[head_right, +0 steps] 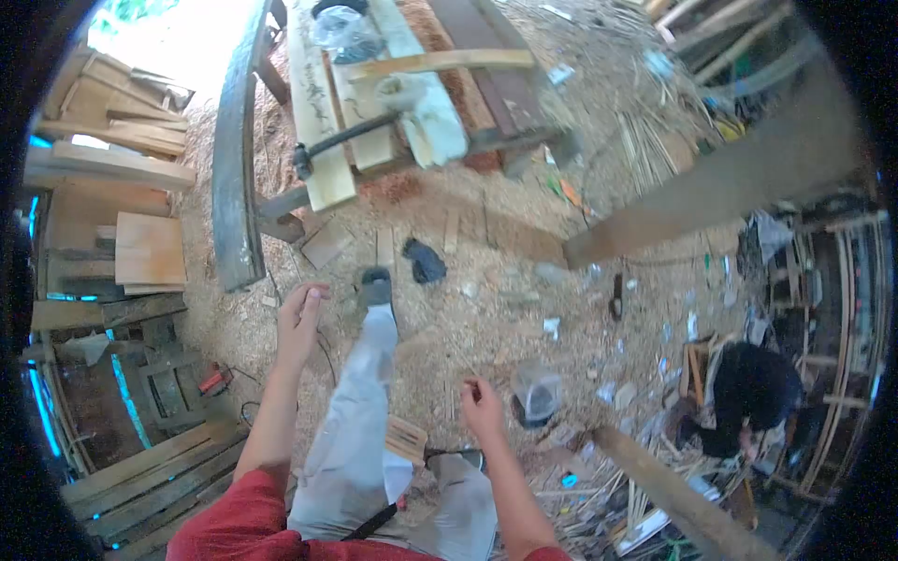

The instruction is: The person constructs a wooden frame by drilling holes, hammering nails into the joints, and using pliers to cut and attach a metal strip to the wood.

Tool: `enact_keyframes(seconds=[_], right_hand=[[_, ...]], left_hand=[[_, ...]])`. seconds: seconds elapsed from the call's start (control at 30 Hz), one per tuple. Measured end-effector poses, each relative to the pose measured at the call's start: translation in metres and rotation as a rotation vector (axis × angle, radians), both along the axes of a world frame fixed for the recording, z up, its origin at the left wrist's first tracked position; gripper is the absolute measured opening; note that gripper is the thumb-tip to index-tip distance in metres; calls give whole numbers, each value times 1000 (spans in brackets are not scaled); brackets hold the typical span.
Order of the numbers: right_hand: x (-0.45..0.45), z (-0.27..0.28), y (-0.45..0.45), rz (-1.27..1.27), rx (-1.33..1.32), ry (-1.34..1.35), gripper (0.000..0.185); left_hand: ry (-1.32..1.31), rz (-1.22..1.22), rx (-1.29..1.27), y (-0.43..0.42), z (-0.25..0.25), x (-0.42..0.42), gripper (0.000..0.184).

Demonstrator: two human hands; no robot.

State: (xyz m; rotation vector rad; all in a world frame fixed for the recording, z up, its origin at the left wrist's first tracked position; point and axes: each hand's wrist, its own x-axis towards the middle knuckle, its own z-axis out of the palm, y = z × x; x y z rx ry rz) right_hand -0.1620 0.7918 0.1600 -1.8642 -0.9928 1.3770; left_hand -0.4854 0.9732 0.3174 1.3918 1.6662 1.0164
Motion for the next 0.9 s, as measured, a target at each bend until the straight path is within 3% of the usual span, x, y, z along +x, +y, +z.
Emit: enact_keyframes(seconds=[0.1, 0.2, 0.27, 0.33, 0.43, 0.77, 0.9], right_hand=[[-37, 11, 137, 89, 136, -168, 18], [-91, 18, 274, 91, 224, -211, 17], [-136, 31, 357, 83, 274, -193, 16], [-185, 52, 445, 104, 395, -197, 15], [-243, 77, 547, 146, 589, -251, 15], [-304, 171, 701, 200, 848, -194, 19], [-296, 191, 760, 137, 953, -165, 23]], left_hand=[[2, 49, -65, 75, -22, -44, 25], [98, -16, 29, 182, -80, -96, 21], [162, -59, 147, 261, -80, -118, 23], [101, -13, 102, 339, -88, -142, 22], [220, 161, 279, 450, -120, -165, 19], [367, 85, 519, 673, -142, -196, 17], [444, 120, 450, 743, -155, -218, 22]])
